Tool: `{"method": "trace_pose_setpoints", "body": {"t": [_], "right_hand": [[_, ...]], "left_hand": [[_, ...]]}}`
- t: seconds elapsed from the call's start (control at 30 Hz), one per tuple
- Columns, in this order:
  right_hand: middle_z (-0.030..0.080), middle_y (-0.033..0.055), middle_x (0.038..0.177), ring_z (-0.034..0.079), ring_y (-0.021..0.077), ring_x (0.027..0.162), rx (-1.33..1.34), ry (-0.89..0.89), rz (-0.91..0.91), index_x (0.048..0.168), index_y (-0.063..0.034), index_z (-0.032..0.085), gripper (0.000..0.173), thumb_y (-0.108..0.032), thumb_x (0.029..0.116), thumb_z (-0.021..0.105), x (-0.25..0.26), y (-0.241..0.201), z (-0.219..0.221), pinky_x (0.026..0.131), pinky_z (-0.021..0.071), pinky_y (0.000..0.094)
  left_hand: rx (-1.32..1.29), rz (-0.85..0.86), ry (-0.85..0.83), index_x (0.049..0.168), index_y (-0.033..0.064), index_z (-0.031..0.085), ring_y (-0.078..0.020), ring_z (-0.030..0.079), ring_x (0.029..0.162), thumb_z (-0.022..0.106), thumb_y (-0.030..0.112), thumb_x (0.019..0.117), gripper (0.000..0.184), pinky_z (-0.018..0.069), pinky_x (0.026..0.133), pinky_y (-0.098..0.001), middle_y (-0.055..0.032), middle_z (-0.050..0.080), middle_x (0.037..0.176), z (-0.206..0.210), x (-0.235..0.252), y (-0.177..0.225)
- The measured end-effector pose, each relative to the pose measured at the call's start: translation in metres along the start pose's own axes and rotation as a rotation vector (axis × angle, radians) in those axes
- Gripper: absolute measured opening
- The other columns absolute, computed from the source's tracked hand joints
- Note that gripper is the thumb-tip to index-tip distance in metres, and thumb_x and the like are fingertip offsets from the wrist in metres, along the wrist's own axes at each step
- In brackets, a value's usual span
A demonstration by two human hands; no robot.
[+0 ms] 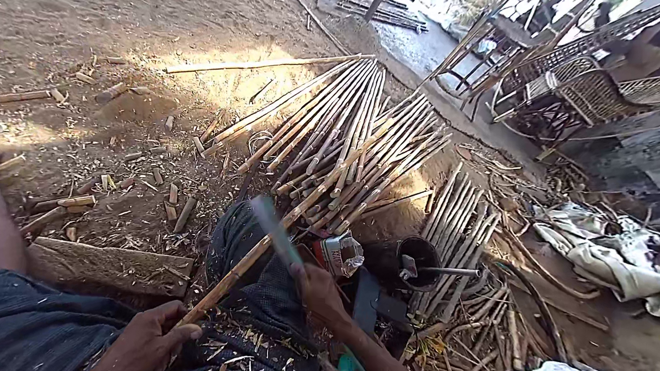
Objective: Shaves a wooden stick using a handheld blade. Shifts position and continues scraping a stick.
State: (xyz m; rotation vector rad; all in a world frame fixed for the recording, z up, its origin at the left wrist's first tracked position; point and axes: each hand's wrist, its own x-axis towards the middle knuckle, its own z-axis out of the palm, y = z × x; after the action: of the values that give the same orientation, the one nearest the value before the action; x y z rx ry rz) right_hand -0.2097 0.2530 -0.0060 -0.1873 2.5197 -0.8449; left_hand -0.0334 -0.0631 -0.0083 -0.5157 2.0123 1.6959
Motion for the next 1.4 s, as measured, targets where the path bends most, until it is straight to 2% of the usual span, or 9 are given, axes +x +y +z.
{"method": "trace_pose_setpoints", "body": {"t": [0.23, 0.33, 0.43, 0.57, 0.7, 0.83, 0.97, 1.07, 1.4], "right_hand": [[0.06, 0.0105, 0.069, 0.061, 0.0254, 0.061, 0.058, 0.048, 0.055, 0.092, -0.0044, 0.066, 0.058, -0.055, 0.1069, 0.041, 0.009, 0.004, -0.003, 0.06, 0.0528, 0.0486], [0.06, 0.008, 0.071, 0.063, 0.0249, 0.069, -0.116, -0.132, -0.064, 0.089, -0.0085, 0.066, 0.056, -0.057, 0.1045, 0.044, -0.011, -0.007, 0.004, 0.067, 0.0524, 0.0499], [0.058, 0.0097, 0.063, 0.057, 0.0239, 0.053, 0.093, 0.075, 0.112, 0.091, -0.005, 0.065, 0.062, -0.06, 0.1057, 0.04, 0.016, 0.009, -0.007, 0.053, 0.0503, 0.0452], [0.061, 0.0087, 0.072, 0.064, 0.0259, 0.071, -0.132, -0.134, -0.052, 0.089, -0.0087, 0.066, 0.056, -0.058, 0.104, 0.045, -0.008, -0.012, 0.007, 0.068, 0.0529, 0.0505], [0.057, 0.0109, 0.064, 0.057, 0.0257, 0.053, 0.079, 0.077, 0.106, 0.093, -0.0051, 0.064, 0.062, -0.06, 0.1062, 0.038, 0.019, 0.003, -0.009, 0.053, 0.0506, 0.0464], [0.056, 0.0053, 0.062, 0.057, 0.0196, 0.054, 0.044, -0.1, 0.052, 0.086, -0.0098, 0.064, 0.054, -0.056, 0.1055, 0.046, 0.007, -0.007, 0.0, 0.056, 0.0503, 0.0408], [0.056, 0.0098, 0.061, 0.055, 0.0241, 0.051, 0.095, 0.055, 0.078, 0.089, -0.0073, 0.065, 0.063, -0.063, 0.1049, 0.039, 0.02, 0.003, -0.005, 0.05, 0.0493, 0.0453], [0.058, 0.0067, 0.07, 0.062, 0.0237, 0.068, -0.116, -0.133, -0.049, 0.086, -0.0102, 0.064, 0.057, -0.06, 0.1034, 0.044, -0.003, -0.014, 0.003, 0.066, 0.0518, 0.0485], [0.054, 0.0092, 0.063, 0.052, 0.0228, 0.051, 0.087, -0.064, 0.06, 0.09, -0.0092, 0.066, 0.061, -0.064, 0.1034, 0.042, 0.011, -0.002, -0.024, 0.049, 0.046, 0.0427]], "left_hand": [[0.113, 0.019, 0.041, 0.098, 0.015, 0.069, -0.0138, 0.061, 0.049, 0.061, 0.041, 0.1011, 0.028, 0.0537, 0.048, -0.0303, -0.0012, 0.066, 0.065, 0.003, -0.002, 0.004], [0.351, -0.056, 0.146, 0.099, 0.0174, 0.068, -0.0167, 0.064, 0.06, 0.05, 0.047, 0.1057, 0.036, 0.0558, 0.06, -0.0423, 0.0003, 0.065, 0.07, 0.009, -0.008, 0.009], [0.444, -0.01, 0.242, 0.091, 0.0167, 0.067, -0.0213, 0.061, 0.068, 0.041, 0.048, 0.1079, 0.044, 0.05, 0.065, -0.0507, -0.0015, 0.06, 0.072, 0.018, -0.007, 0.009], [0.494, 0.013, 0.26, 0.092, 0.0155, 0.07, -0.0218, 0.064, 0.07, 0.033, 0.046, 0.11, 0.051, 0.0525, 0.068, -0.0512, -0.0019, 0.063, 0.073, 0.012, -0.007, 0.008], [0.499, 0.074, 0.262, 0.094, 0.0158, 0.068, -0.02, 0.062, 0.065, 0.031, 0.048, 0.1092, 0.052, 0.0515, 0.064, -0.0479, -0.0006, 0.06, 0.07, 0.012, -0.003, 0.002], [0.515, 0.108, 0.277, 0.114, 0.0136, 0.06, -0.0206, 0.061, 0.058, 0.028, 0.054, 0.1073, 0.052, 0.0535, 0.055, -0.046, -0.0012, 0.057, 0.068, 0.007, -0.004, 0.0], [0.56, 0.073, 0.321, 0.11, 0.0128, 0.058, -0.0217, 0.061, 0.058, 0.035, 0.051, 0.1077, 0.045, 0.0523, 0.054, -0.0447, -0.0015, 0.055, 0.065, 0.014, 0.0, 0.005], [0.668, 0.1, 0.443, 0.111, 0.0095, 0.059, -0.0298, 0.064, 0.057, 0.044, 0.056, 0.1044, 0.049, 0.0528, 0.052, -0.0504, -0.0062, 0.057, 0.064, 0.022, -0.005, 0.007], [0.832, 0.207, 0.576, 0.105, 0.0048, 0.061, -0.0346, 0.064, 0.051, 0.036, 0.069, 0.1, 0.069, 0.0511, 0.044, -0.0511, -0.009, 0.056, 0.058, 0.04, -0.014, 0.001]]}}
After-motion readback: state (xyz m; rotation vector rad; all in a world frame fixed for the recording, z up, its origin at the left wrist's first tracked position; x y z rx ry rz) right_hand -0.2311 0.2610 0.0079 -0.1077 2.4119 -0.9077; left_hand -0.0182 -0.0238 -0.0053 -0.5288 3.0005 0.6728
